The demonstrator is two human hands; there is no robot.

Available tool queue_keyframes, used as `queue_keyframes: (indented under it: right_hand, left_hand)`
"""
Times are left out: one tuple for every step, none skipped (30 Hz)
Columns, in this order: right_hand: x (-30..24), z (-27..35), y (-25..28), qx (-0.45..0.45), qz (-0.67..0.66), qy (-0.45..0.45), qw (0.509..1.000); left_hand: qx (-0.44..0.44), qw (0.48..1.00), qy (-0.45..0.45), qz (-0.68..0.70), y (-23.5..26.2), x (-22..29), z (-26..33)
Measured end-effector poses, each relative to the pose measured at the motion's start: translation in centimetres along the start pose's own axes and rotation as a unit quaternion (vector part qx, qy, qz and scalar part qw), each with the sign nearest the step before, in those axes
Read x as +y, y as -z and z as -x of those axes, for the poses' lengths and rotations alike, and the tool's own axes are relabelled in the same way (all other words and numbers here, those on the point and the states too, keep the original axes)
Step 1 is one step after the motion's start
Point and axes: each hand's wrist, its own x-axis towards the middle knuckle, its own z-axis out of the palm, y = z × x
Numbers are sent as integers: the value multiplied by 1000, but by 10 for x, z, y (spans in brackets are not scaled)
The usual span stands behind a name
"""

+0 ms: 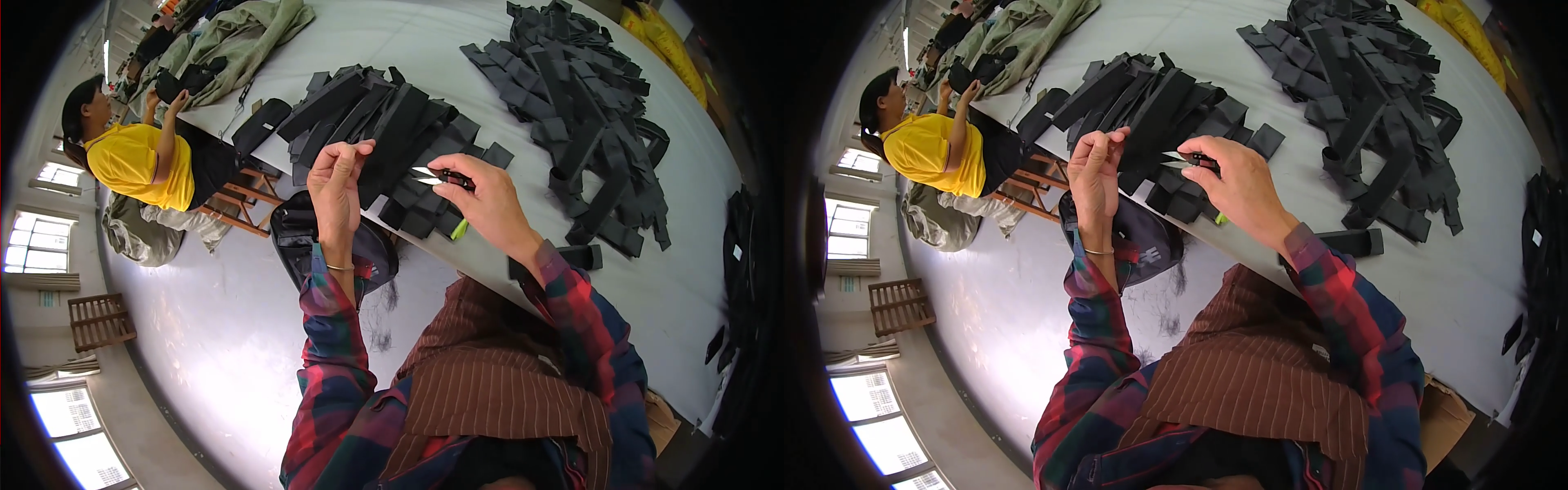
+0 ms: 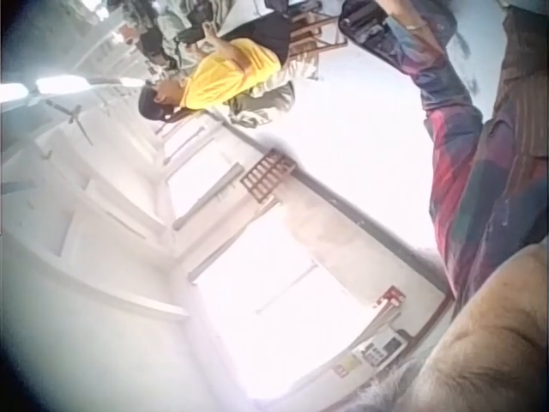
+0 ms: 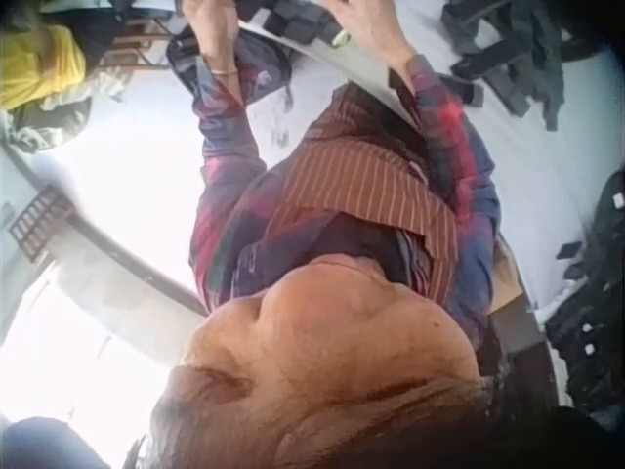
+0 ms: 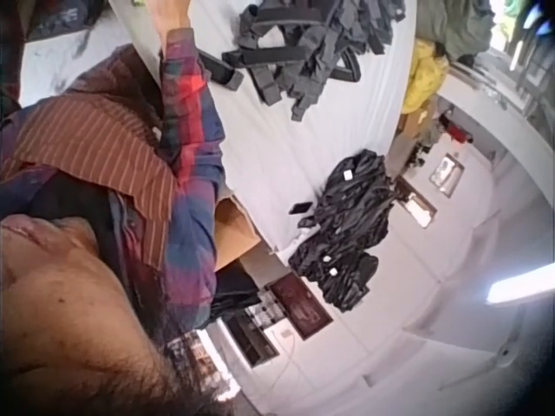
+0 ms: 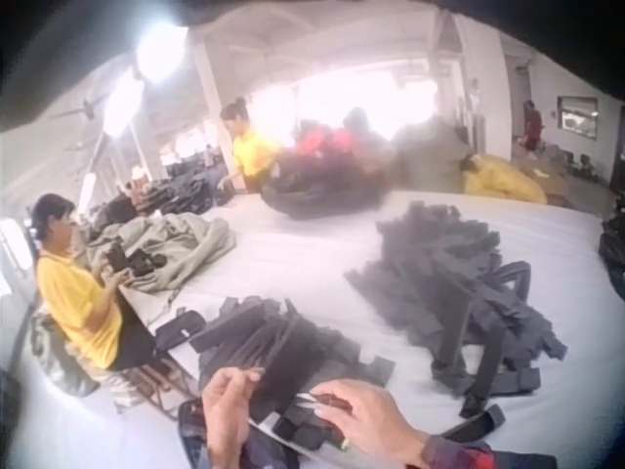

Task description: Trim excess threads from fabric strips using small thread nippers.

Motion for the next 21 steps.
queue_keyframes:
  right_hand:
    - [1,-5,-3,-2,-1,-1,1000]
    - [3,-9,-6,-6,-4,-2,1000]
    - [4,-13,-9,-9,-7,-2,1000]
    - [7,-16,-12,-10,-8,-1,1000]
    - [10,-19,-16,-10,-5,3,1000]
    - [10,-22,-19,-10,-3,7,1000]
    - [10,-26,-21,-12,-5,8,1000]
    - [9,-30,-24,-3,5,15,1000]
    - [7,-34,-24,7,17,21,1000]
    - [6,-39,-26,8,18,22,1000]
    - [7,-47,-29,3,28,35,999]
    - [9,-54,-33,-1,38,48,998]
    - [14,-62,-37,0,38,49,998]
    - [20,-69,-41,-10,86,68,994]
    - [22,-76,-44,-20,135,87,987]
    - [25,-82,-42,-62,169,58,982]
    - [29,-82,-38,-60,171,60,982]
    - [29,-80,-36,-86,194,51,976]
    - [29,-78,-33,-111,217,42,969]
    - [30,-76,-31,-114,217,44,969]
    - [32,-73,-28,-105,234,59,965]
  left_hand:
    - [0,1000,4,28,1,0,1]
    - [2,1000,5,28,2,-1,2]
    - [5,998,13,60,3,-3,3]
    - [9,995,20,93,4,-5,4]
    - [9,995,20,93,4,-9,6]
    - [26,994,20,103,5,-12,9]
    - [42,992,21,114,5,-15,12]
    - [44,992,21,115,6,-17,14]
    - [43,992,21,116,5,-18,16]
    - [46,991,23,122,4,-19,17]
    - [48,990,25,128,3,-19,19]
    - [51,991,27,122,2,-18,20]
    - [50,991,26,122,2,-19,21]
    - [48,991,31,122,2,-21,21]
    - [46,991,35,123,2,-20,21]
    - [44,991,33,124,2,-20,19]
    - [51,989,35,135,2,-19,17]
    - [63,987,37,144,4,-18,17]
    - [66,987,34,144,6,-17,16]
    - [67,985,35,154,9,-16,13]
    - [69,983,38,165,10,-16,12]
